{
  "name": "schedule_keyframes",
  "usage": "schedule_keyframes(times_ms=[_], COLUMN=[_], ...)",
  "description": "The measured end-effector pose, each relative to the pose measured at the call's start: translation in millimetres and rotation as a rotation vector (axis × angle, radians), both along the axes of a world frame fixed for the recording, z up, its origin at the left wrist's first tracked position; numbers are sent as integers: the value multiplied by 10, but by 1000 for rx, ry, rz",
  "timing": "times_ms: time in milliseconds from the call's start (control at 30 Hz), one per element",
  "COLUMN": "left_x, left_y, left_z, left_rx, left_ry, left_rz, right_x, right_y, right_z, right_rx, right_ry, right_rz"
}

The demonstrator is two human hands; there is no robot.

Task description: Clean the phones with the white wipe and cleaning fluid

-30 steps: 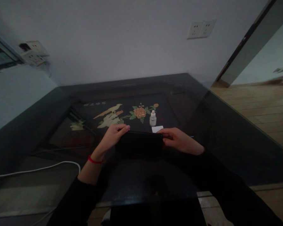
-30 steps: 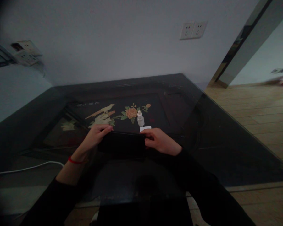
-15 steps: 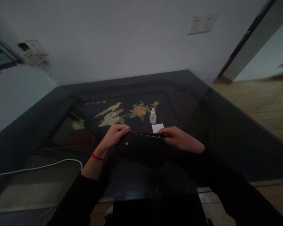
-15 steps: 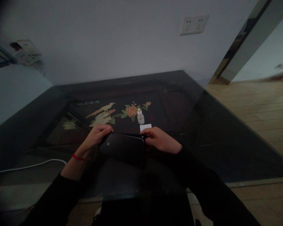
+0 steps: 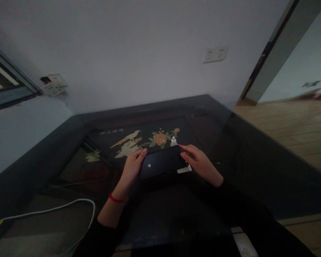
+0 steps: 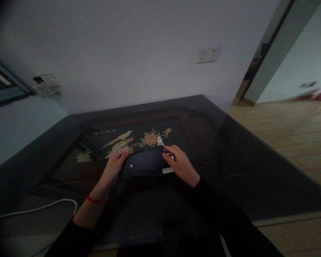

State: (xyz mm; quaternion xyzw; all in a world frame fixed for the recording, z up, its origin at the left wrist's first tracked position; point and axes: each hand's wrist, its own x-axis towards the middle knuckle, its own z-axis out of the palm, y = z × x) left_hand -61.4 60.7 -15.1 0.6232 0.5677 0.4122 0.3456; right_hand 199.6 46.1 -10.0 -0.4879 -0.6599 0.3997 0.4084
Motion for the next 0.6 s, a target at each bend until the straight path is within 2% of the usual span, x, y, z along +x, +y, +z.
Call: schedule_keyframes(times_ms=[167,400,500,600], left_x=[127,174,119,68], left_y=[-131,-185,-127,-82], left_z=[14,4,-51,-86], left_rx=[18,42,-5,-104], left_ry=[113,169,165,131], left_rz=[61,121,80,-33], right_x=[-122,-132,-118,-105], right_y=[15,9,12,6], right_z=[-150,-245,-265,-263], right_rx=[110,109,89,71], right_ry=[-67,-34,23,69], right_rz=[-118,-125,-88,-43])
